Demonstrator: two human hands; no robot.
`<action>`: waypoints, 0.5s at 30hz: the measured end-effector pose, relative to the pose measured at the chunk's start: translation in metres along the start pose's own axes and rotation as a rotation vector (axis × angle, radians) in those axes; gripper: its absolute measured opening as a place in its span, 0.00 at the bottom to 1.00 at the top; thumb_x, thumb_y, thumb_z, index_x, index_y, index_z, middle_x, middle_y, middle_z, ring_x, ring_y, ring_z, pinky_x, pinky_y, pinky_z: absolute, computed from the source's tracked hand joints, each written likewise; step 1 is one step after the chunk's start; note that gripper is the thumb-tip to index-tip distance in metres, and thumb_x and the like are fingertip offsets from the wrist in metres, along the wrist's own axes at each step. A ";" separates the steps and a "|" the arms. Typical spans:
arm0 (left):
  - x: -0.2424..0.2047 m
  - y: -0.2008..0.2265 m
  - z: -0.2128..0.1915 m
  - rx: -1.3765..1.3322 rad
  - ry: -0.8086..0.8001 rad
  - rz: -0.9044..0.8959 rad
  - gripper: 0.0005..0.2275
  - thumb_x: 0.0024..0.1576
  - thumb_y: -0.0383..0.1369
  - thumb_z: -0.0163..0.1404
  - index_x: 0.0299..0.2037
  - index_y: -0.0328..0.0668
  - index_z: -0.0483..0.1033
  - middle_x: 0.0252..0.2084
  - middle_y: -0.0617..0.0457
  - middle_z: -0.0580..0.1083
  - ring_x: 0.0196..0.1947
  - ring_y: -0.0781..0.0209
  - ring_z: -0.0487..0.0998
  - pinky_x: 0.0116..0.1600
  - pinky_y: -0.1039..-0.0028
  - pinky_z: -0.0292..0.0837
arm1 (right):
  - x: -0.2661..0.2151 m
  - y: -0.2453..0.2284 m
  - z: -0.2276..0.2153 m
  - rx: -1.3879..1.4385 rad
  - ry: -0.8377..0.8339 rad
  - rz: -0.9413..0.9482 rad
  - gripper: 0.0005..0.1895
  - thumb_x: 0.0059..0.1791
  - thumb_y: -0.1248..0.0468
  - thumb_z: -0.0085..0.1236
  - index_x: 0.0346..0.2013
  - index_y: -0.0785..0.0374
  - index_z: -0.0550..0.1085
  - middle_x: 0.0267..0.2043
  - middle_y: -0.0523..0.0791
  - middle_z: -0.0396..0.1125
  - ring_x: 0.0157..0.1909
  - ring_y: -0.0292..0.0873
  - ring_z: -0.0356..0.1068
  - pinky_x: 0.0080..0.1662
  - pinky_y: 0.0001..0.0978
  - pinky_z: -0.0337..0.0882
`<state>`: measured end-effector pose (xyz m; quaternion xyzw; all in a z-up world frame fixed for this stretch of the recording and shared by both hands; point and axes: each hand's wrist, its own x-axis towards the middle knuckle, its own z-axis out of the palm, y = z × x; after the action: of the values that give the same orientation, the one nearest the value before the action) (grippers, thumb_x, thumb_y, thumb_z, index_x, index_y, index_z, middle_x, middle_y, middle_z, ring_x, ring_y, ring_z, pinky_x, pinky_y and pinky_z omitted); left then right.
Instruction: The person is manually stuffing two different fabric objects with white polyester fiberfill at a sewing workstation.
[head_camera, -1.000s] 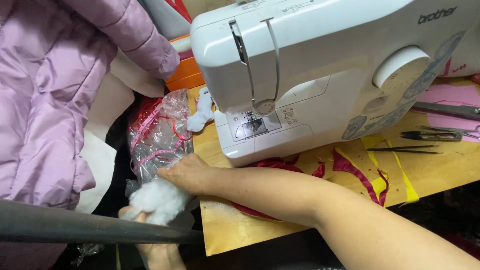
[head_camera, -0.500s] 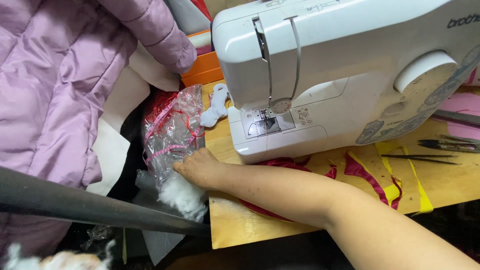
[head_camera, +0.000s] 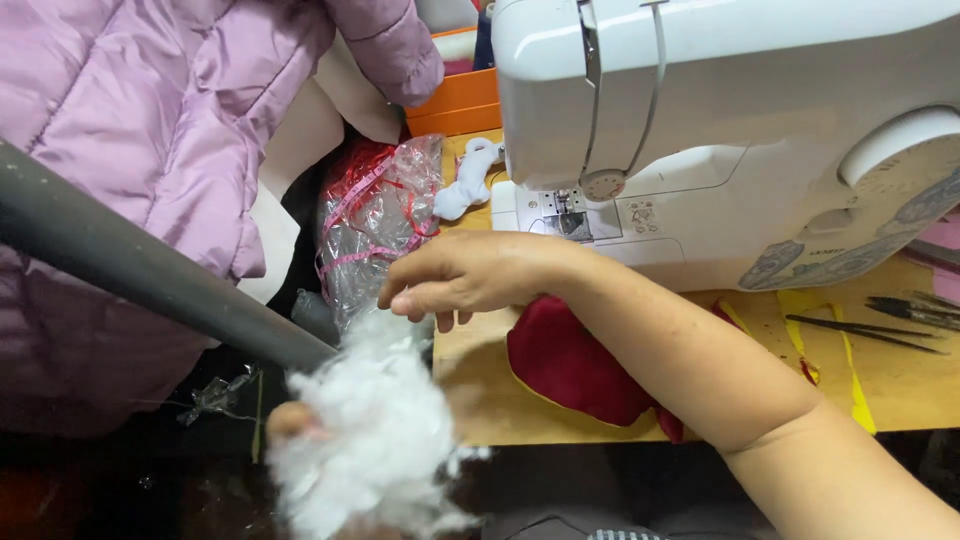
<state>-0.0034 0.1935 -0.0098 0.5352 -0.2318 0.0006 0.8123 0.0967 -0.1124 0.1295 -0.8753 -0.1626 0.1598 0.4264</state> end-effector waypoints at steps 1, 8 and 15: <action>0.007 -0.007 0.009 0.039 -0.002 0.019 0.24 0.48 0.25 0.47 0.58 0.35 0.64 0.53 0.47 0.67 0.52 0.59 0.69 0.56 0.73 0.68 | -0.014 -0.009 -0.004 0.175 -0.018 -0.019 0.25 0.53 0.49 0.41 0.56 0.58 0.73 0.42 0.47 0.75 0.36 0.38 0.77 0.36 0.29 0.79; 0.100 -0.011 0.117 0.260 -0.022 0.127 0.26 0.48 0.24 0.46 0.61 0.32 0.63 0.57 0.44 0.67 0.57 0.57 0.70 0.62 0.71 0.70 | -0.083 -0.006 0.009 -0.124 0.133 -0.278 0.48 0.40 0.36 0.58 0.70 0.49 0.58 0.62 0.40 0.67 0.49 0.40 0.68 0.46 0.28 0.67; 0.089 -0.006 0.158 0.303 -0.115 0.253 0.28 0.55 0.29 0.54 0.64 0.36 0.55 0.62 0.40 0.62 0.62 0.52 0.66 0.67 0.65 0.64 | -0.164 0.022 0.012 0.238 0.733 -0.182 0.18 0.44 0.75 0.52 0.47 0.61 0.74 0.31 0.39 0.71 0.24 0.30 0.68 0.25 0.20 0.71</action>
<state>0.0179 0.0314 0.0687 0.6171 -0.3404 0.1072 0.7013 -0.0522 -0.1862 0.1286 -0.8008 -0.0569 -0.1843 0.5671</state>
